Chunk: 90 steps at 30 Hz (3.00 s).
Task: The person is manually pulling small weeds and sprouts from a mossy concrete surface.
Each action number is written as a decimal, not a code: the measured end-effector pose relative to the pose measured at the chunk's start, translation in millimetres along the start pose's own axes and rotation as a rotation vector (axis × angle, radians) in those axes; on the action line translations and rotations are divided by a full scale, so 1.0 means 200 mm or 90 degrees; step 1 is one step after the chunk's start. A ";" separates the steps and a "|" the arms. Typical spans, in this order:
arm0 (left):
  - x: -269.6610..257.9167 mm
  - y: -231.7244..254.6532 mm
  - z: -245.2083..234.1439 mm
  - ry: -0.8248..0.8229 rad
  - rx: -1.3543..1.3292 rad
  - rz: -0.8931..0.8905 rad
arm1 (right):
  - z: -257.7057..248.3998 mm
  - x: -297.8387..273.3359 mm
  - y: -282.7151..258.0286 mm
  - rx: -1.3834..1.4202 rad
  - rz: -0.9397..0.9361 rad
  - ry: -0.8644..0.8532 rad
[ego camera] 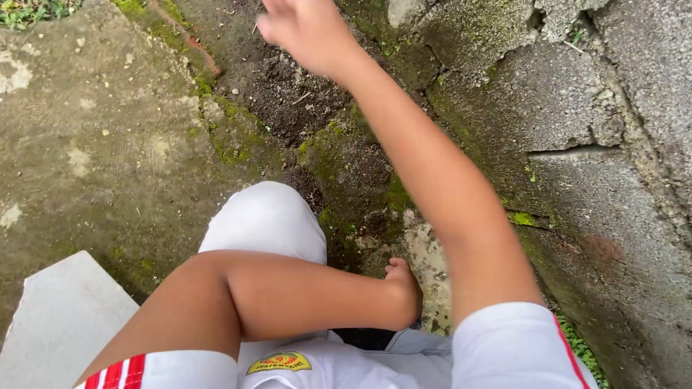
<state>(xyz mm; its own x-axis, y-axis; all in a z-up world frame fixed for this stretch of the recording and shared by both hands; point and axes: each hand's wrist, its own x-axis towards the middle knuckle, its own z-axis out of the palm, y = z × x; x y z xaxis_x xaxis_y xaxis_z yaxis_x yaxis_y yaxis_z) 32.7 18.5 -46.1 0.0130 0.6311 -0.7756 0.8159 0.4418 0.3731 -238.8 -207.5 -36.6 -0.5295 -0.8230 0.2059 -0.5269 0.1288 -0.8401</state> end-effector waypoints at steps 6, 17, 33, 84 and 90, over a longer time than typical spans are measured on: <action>-0.39 -0.03 -0.01 0.024 -0.030 0.018 | -0.39 -1.18 -0.12 -0.226 0.491 -0.401; -0.29 -0.03 0.17 0.032 -0.030 0.033 | -0.95 -3.04 -0.33 -0.376 0.934 -0.254; -0.32 -0.05 0.11 -0.058 -0.022 -0.164 | -0.93 -3.55 -0.34 -0.223 1.070 -0.254; -0.06 -0.09 0.69 -0.233 -0.166 -0.313 | -0.57 -4.13 0.34 -0.308 0.903 -0.218; -0.03 -0.05 0.37 -0.184 -0.146 -0.311 | -0.64 -4.04 0.22 -0.281 0.908 -0.143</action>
<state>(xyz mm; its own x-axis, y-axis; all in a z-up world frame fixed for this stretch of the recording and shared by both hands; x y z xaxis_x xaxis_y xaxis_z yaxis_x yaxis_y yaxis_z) 67.1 -37.8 -82.8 -0.1496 0.1366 -0.9793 0.6224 0.7826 0.0141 80.5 535.0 -176.0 -0.6672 0.0720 -0.7414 0.1527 0.9874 -0.0415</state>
